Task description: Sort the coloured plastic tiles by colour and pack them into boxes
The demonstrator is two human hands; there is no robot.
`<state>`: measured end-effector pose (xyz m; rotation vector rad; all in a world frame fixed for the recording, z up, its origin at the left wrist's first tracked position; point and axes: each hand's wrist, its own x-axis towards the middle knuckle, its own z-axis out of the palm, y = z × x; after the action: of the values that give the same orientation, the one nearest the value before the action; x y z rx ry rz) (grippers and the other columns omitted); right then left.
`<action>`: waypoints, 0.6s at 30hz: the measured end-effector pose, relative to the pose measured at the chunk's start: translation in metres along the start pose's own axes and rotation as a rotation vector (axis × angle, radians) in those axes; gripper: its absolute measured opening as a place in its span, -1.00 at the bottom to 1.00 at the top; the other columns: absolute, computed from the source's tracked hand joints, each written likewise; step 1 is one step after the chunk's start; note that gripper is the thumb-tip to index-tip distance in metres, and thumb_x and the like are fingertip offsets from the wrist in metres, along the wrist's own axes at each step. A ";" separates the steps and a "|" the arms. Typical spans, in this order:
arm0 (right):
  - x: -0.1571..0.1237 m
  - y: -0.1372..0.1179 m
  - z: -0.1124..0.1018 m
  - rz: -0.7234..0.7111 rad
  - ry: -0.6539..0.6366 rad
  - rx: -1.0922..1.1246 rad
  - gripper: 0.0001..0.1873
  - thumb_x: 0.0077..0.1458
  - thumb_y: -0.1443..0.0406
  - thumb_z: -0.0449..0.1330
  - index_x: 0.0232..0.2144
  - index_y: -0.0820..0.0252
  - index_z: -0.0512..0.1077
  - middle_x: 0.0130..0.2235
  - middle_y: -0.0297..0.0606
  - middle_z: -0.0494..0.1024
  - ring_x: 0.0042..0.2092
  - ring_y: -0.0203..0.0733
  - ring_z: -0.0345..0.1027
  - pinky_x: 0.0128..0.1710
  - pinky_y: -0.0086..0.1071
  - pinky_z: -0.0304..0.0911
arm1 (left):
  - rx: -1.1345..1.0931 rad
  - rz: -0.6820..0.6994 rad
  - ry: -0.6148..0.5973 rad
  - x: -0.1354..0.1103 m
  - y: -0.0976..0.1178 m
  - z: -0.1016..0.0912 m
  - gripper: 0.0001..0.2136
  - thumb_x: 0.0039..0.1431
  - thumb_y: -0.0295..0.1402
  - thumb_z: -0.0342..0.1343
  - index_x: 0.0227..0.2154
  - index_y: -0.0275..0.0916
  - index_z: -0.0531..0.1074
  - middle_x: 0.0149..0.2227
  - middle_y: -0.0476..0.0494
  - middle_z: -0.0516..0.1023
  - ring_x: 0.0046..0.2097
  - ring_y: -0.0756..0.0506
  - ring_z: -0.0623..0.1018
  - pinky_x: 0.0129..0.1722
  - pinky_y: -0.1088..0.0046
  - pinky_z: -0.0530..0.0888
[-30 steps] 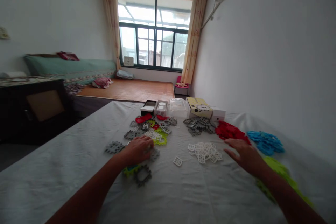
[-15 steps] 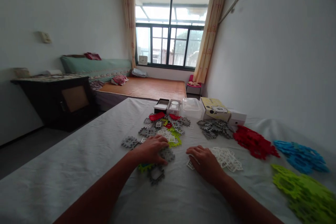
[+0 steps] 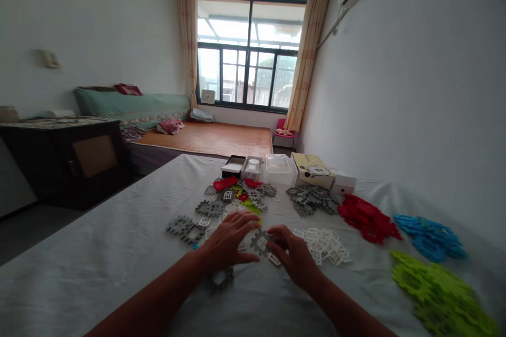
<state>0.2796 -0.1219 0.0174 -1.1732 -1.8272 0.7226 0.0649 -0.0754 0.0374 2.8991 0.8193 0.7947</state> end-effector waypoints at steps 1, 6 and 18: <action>0.002 0.004 -0.005 0.004 0.024 -0.009 -0.79 0.12 0.18 0.12 -0.19 0.11 0.34 -0.39 -0.35 0.55 -0.40 -0.26 0.40 -0.39 -0.42 0.28 | 0.012 -0.008 -0.001 -0.001 -0.003 0.000 -0.46 0.04 -0.03 0.18 0.05 -0.14 0.28 0.13 -0.17 0.35 0.17 -0.21 0.28 0.18 0.20 0.18; 0.029 0.045 -0.069 0.080 0.242 -0.175 -0.69 0.10 0.08 0.10 -0.20 0.15 0.40 -0.39 -0.27 0.57 -0.40 -0.21 0.42 -0.39 -0.38 0.29 | 0.082 -0.084 0.050 -0.004 -0.017 -0.001 -0.75 0.22 -0.27 0.05 -0.04 -0.07 0.39 0.07 -0.09 0.41 0.14 -0.17 0.32 0.17 0.20 0.20; 0.082 0.056 -0.090 -0.036 0.124 -0.654 -0.68 0.10 0.28 0.02 -0.14 0.24 0.46 -0.12 -0.07 0.54 -0.09 -0.08 0.41 -0.04 -0.23 0.26 | 0.108 -0.290 0.066 -0.016 -0.050 -0.004 -0.80 0.23 -0.36 -0.02 -0.17 -0.13 0.47 -0.10 -0.10 0.52 0.00 -0.14 0.43 0.05 0.27 0.30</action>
<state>0.3640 -0.0215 0.0438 -1.5425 -2.0335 0.0065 0.0271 -0.0403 0.0253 2.7591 1.2895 0.8411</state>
